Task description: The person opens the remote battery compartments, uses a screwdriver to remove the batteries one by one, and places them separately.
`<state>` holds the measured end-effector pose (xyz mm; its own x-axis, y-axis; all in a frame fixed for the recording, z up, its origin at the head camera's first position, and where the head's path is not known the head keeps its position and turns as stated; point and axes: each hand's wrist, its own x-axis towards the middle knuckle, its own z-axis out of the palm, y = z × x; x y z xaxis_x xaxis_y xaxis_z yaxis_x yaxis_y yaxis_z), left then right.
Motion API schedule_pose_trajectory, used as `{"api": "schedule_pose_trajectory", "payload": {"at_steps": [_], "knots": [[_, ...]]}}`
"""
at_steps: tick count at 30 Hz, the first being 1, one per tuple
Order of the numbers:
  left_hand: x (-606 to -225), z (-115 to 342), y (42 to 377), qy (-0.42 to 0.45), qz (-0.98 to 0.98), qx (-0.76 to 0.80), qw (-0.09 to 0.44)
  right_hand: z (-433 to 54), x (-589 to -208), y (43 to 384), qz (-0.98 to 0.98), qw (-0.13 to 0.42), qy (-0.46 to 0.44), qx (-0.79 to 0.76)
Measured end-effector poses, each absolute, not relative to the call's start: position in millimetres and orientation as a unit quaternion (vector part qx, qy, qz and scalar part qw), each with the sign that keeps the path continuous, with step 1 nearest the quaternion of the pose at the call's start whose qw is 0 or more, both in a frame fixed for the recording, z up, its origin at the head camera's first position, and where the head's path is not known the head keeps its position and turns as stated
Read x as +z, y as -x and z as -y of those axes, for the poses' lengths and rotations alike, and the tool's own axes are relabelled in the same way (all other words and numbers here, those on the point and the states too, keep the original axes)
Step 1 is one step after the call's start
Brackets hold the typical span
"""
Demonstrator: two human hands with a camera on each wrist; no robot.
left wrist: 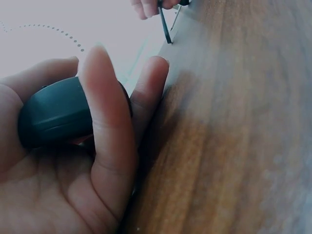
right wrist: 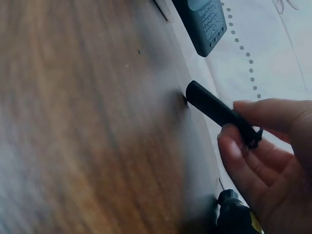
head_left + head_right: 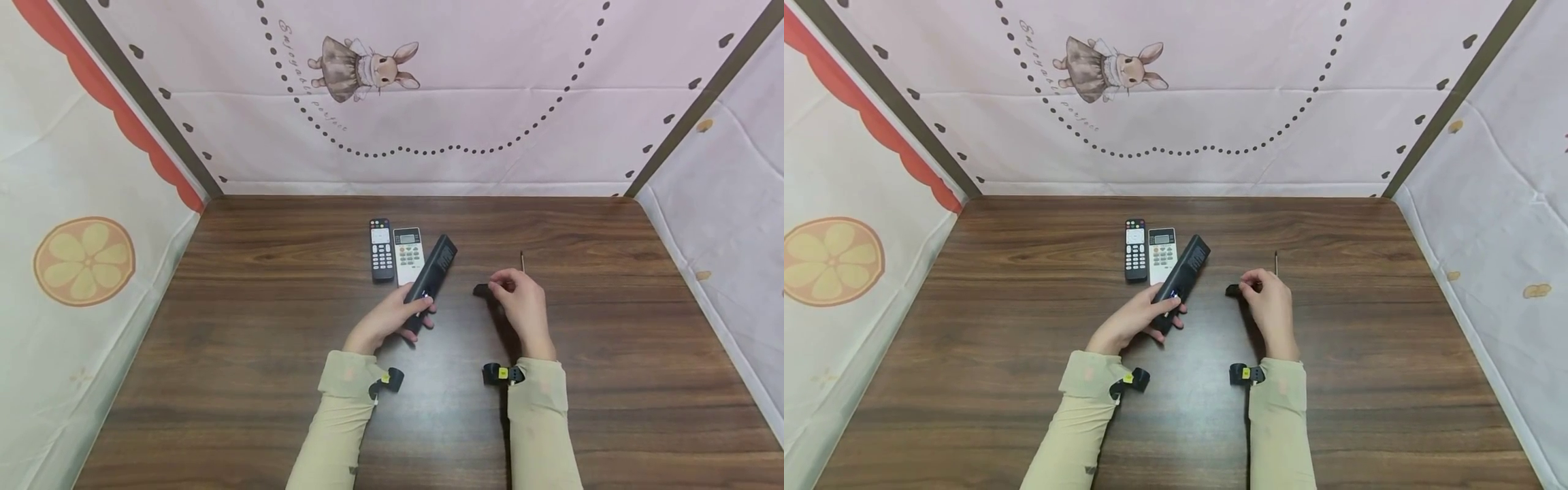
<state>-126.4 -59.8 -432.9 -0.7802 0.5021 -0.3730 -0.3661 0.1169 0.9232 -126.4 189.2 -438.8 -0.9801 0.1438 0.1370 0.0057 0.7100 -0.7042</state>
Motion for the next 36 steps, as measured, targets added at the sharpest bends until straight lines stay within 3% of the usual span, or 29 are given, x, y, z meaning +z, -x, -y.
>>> {"api": "schedule_pose_trajectory", "payload": {"at_steps": [20, 23, 31, 36], "knots": [[-447.2, 57.9, 130.6, -0.046, -0.673, 0.666, 0.319, -190.3, -437.1, 124.8, 0.939, 0.013, 0.026, 0.341], [-442.0, 58.9, 129.2, -0.049, -0.671, 0.665, 0.325, -190.9, -436.5, 123.8, 0.936, 0.024, 0.029, 0.349], [-423.6, 59.7, 124.1, -0.054, -0.673, 0.658, 0.332, -200.9, -429.6, 121.8, 0.919, 0.128, 0.07, 0.366], [-424.6, 59.4, 123.7, -0.059, -0.667, 0.665, 0.33, -215.0, -427.4, 117.0, 0.921, 0.099, 0.11, 0.359]]}}
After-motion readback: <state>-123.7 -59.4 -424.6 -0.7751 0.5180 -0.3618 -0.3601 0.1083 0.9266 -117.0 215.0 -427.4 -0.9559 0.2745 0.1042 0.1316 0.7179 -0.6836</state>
